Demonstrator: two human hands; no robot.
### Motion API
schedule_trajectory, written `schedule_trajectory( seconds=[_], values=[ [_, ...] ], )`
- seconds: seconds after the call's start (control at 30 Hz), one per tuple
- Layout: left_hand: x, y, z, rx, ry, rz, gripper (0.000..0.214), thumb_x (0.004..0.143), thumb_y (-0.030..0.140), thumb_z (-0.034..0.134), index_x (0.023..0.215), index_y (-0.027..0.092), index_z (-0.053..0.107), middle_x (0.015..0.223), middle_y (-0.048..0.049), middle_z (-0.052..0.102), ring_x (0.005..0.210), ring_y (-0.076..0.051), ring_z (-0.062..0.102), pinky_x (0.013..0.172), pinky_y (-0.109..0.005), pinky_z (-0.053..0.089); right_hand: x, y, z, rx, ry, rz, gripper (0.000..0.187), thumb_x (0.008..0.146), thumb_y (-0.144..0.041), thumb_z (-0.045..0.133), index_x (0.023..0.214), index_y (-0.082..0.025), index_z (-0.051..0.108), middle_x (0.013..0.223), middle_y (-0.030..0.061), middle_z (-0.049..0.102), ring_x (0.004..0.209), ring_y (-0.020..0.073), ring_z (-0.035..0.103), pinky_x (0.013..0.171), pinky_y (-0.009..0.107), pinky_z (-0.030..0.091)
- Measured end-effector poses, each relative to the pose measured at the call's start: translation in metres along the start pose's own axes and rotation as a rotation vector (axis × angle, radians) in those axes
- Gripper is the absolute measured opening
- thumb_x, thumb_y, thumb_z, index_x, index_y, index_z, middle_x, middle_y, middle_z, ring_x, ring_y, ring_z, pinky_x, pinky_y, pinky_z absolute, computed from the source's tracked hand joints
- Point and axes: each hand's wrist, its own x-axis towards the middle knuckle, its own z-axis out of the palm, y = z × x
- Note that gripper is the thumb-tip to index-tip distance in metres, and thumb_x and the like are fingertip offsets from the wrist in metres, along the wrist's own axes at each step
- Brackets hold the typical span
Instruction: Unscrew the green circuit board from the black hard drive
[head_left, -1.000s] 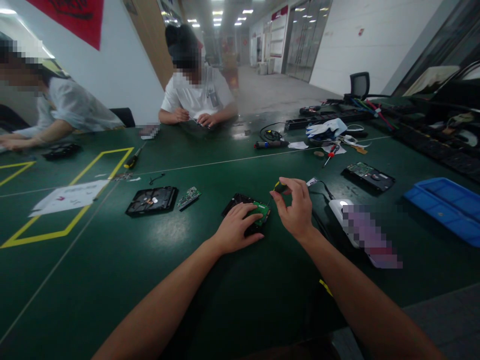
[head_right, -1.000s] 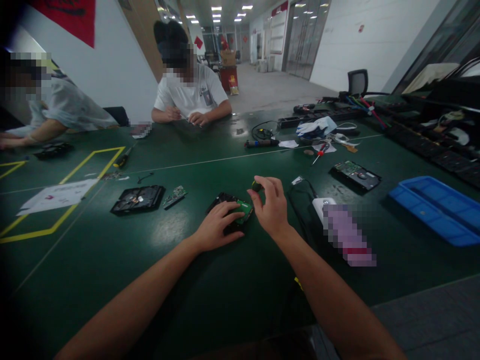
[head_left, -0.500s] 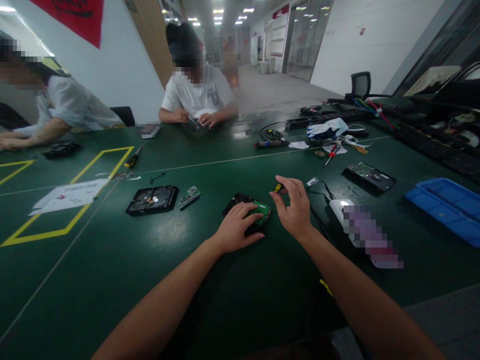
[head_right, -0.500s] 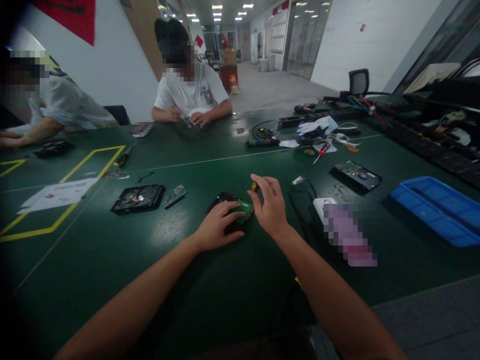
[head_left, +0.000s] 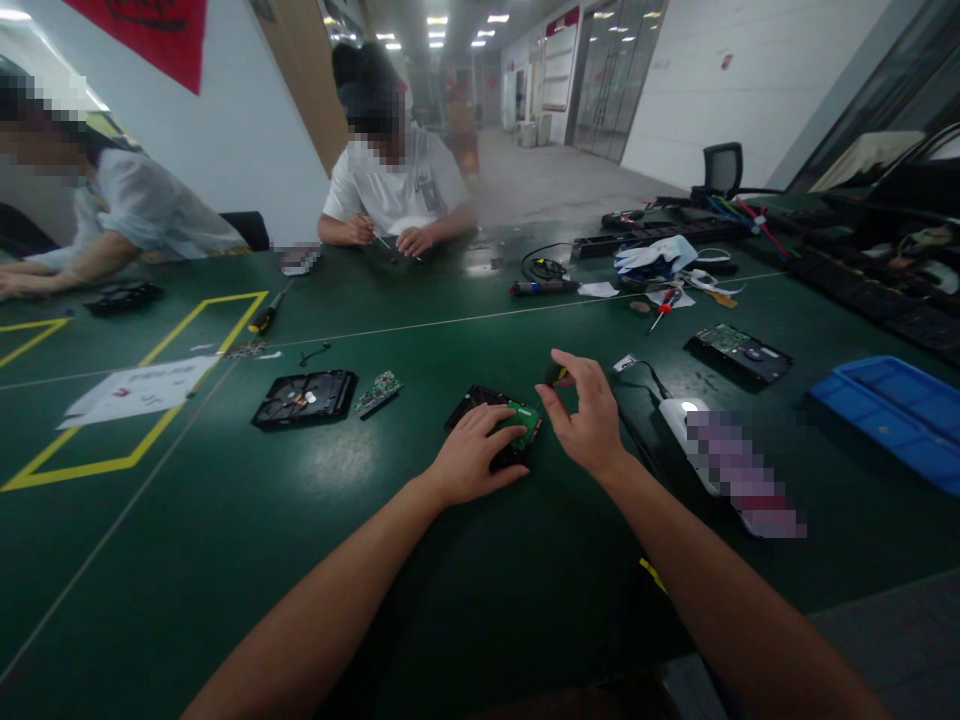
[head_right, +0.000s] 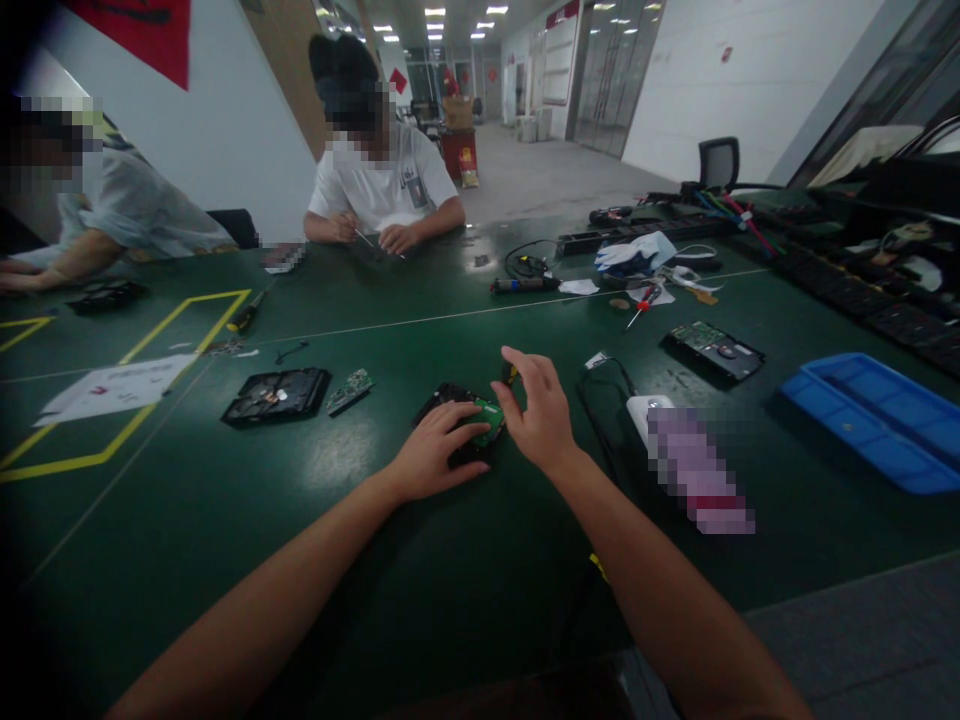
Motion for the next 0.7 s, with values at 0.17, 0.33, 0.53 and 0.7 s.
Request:
schedule_trajectory(
  seconds=[0.17,0.33,0.53,0.7],
  values=[
    [-0.0002,0.0008,-0.0007,0.003,-0.002,-0.004,0.057,0.092,0.056,0.069,0.139,0.025,0.059,0.148,-0.0133,0.054,0.139,-0.034,0.050,0.119,-0.059,0.040,-0.0016,0.0020,0.0015,0.024,-0.004,0.010,0.048,0.102,-0.023,0.056,0.149,-0.032,0.049,0.132,0.0093,0.067,0.111,0.0270,0.068,0.099,0.052,0.059],
    [0.0000,-0.0002,0.0012,-0.005,0.009,-0.004,0.058,0.090,0.056,0.071,0.139,0.027,0.060,0.147,-0.0127,0.054,0.139,-0.035,0.051,0.118,-0.060,0.041,-0.0054,0.0051,0.0056,0.078,-0.047,0.028,0.049,0.103,-0.023,0.051,0.151,-0.033,0.045,0.138,0.0081,0.067,0.110,0.0259,0.070,0.100,0.052,0.059],
    [0.0000,-0.0014,0.0022,0.002,0.002,-0.001,0.059,0.090,0.056,0.070,0.140,0.027,0.059,0.149,-0.0126,0.053,0.140,-0.035,0.050,0.118,-0.061,0.040,0.0009,-0.0006,-0.0001,0.069,-0.024,-0.008,0.047,0.101,-0.024,0.056,0.147,-0.032,0.049,0.134,0.0110,0.063,0.115,0.0276,0.065,0.094,0.050,0.061],
    [0.0000,-0.0006,0.0008,0.005,-0.008,-0.007,0.058,0.092,0.057,0.069,0.140,0.026,0.059,0.149,-0.0127,0.053,0.140,-0.035,0.049,0.119,-0.060,0.040,0.0022,-0.0002,-0.0020,0.046,0.043,0.001,0.040,0.098,-0.026,0.064,0.137,-0.031,0.057,0.120,0.0090,0.065,0.106,0.0264,0.066,0.087,0.047,0.062]
  ],
)
